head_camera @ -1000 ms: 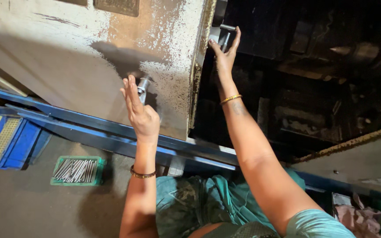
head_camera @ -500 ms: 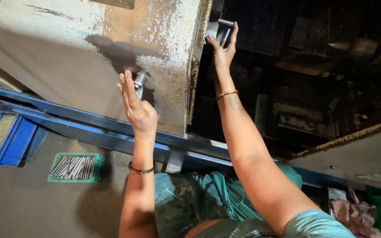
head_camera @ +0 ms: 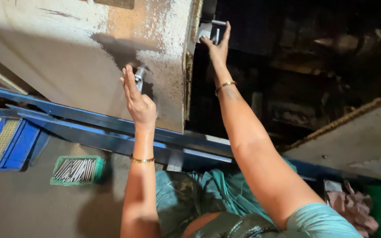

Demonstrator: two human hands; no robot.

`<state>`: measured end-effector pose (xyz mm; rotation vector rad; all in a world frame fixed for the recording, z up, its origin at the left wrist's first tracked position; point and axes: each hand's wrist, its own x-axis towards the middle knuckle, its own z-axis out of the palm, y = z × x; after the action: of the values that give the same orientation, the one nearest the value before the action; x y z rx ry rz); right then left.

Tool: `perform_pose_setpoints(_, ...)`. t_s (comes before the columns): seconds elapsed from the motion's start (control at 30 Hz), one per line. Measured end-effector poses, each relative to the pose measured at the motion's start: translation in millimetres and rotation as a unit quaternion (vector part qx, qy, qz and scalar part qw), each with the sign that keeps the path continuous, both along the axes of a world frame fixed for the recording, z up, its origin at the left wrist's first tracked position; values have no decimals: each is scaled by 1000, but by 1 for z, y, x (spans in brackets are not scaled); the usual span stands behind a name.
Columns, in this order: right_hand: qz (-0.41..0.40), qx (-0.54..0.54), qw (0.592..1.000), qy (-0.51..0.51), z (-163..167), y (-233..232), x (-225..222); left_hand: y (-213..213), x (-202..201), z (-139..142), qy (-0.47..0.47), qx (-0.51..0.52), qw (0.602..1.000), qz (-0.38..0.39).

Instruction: The person sits on the floor and repeatedly cleans cylindrical metal rods using a cloth. They wipe each rod, place it into a green plastic bin, and repeat the process with additional rods from the same bin.

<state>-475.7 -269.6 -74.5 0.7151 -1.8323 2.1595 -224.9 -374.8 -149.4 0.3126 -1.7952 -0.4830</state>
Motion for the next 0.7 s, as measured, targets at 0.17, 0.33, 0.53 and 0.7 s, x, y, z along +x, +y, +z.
perform_pose_setpoints(0.17,20,90,996,-9,-4,27,34,9,13,4,-1,-6,1000,3)
perform_pose_setpoints(0.33,115,163,977,-81,-26,103,67,21,29,8,6,-5,1000,-8)
perform_pose_setpoints(0.53,81,271,956,76,41,272,105,26,41,7,25,-3,999,-23)
perform_pose_setpoints(0.7,-25,267,938,220,137,418,157,34,47,-4,34,11,999,-6)
